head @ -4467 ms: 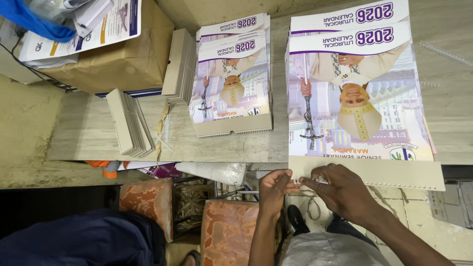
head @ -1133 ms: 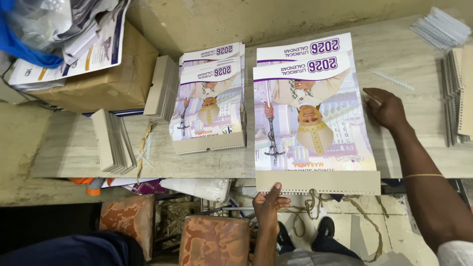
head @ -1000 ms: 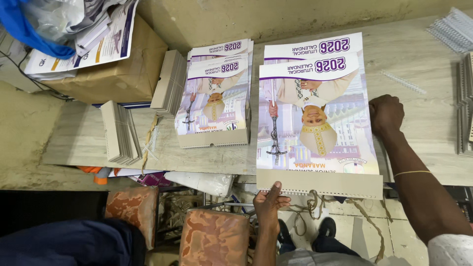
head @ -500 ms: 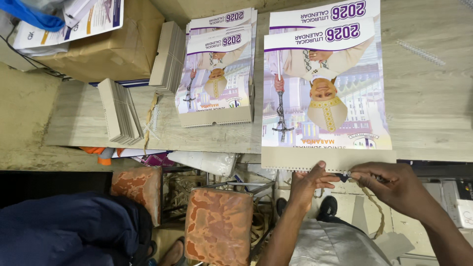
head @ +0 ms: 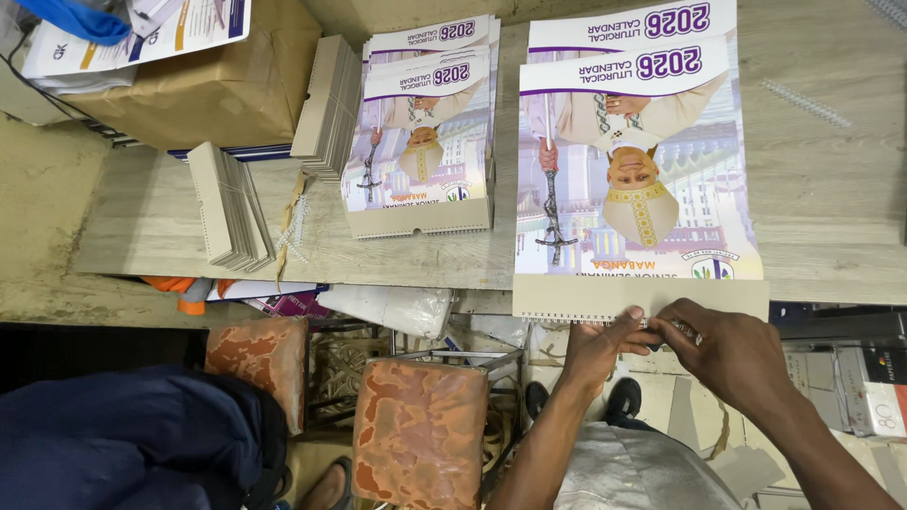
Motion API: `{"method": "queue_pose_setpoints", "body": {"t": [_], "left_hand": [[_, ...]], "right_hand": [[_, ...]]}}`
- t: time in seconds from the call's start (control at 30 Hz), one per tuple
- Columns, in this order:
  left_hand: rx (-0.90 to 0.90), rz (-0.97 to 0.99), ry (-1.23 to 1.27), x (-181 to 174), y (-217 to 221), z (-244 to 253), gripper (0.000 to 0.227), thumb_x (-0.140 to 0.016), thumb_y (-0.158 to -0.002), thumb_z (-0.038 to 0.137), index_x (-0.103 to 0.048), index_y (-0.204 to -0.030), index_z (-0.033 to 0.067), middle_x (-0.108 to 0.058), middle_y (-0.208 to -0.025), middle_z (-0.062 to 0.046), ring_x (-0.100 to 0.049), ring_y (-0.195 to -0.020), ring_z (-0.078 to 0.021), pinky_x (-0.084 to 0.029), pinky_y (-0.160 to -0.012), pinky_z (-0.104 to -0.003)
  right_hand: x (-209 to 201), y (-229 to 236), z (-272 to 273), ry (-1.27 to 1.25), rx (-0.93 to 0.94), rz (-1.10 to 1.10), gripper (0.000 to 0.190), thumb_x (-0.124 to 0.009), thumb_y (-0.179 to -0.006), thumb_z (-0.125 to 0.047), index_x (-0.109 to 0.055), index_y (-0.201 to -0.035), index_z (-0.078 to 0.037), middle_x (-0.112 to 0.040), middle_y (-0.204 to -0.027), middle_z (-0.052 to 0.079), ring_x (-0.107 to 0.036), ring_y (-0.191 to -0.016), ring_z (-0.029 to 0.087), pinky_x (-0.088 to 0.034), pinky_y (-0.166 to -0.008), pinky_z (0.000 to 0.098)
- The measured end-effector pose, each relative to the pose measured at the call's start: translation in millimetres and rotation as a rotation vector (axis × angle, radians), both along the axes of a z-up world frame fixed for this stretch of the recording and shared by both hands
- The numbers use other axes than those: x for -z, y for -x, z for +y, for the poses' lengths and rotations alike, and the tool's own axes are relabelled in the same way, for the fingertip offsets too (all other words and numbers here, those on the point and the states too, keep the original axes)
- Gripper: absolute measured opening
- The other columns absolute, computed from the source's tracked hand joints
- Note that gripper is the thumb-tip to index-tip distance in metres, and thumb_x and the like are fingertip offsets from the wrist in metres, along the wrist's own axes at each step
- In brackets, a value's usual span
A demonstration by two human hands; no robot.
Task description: The person assembles wall calendars by inserting a metal spiral wire through pre-punched holes at the top of the calendar pages. They repeatedly pick up a wire, thread it through the holes, and twist the ends to secure the binding. The finished calendars are stacked on the table.
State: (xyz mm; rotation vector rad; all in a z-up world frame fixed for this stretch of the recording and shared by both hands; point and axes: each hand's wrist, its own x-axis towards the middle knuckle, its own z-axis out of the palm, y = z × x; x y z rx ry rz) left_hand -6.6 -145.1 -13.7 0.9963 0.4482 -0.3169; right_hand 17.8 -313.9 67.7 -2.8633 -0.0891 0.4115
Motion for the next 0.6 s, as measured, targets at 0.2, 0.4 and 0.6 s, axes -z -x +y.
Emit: {"method": "queue_pose_setpoints", "body": {"t": [0.2,0.4,0.6], "left_hand": [[-0.078,-0.042,0.054,28.4,0.9,-3.6,0.033,-0.095,-0.085,0.019,-0.080,-0.091,-0.0098,-0.079,-0.114,-0.032,-0.082,-0.076,-0.0313,-0.070,-0.063,-0.031],[-0.045,0.138,-0.269,-15.6,-1.2,-0.2,0.053,-0.095,-0.090,0.029,-0.061,-0.052,0.0147,-0.060,-0.047,0.004,-0.042,-0.034,-0.0061,-0.030,-0.038,-0.022],[-0.113,0.114,-0.201,-28.9,-1.7,-3.3,0.008,-0.088,-0.086,0.014,-0.086,-0.085,0.0068,-0.080,-0.079,-0.001,-0.076,-0.082,-0.0096,-0.065,-0.090,-0.026]], "right_hand": [[17.1,18.5,-14.1,0.059,-0.029,-0.678,0.032,-0.078,-0.094,-0.060,-0.077,-0.093,-0.028,-0.078,-0.099,-0.003,-0.071,-0.100,0.029,-0.047,-0.089,0.0447],[75.0,31.8,-3.5,-0.982,0.389,0.368,0.037,-0.068,-0.101,-0.039,-0.086,-0.098,-0.007,-0.079,-0.078,0.011,-0.057,-0.061,0.021,-0.048,-0.062,0.0359],[114.2,23.6,4.1,-1.550,0.597,0.055,0.035,-0.072,-0.106,-0.018,-0.077,-0.086,0.011,-0.078,-0.082,0.029,-0.075,-0.076,0.036,-0.059,-0.069,0.0452]]}}
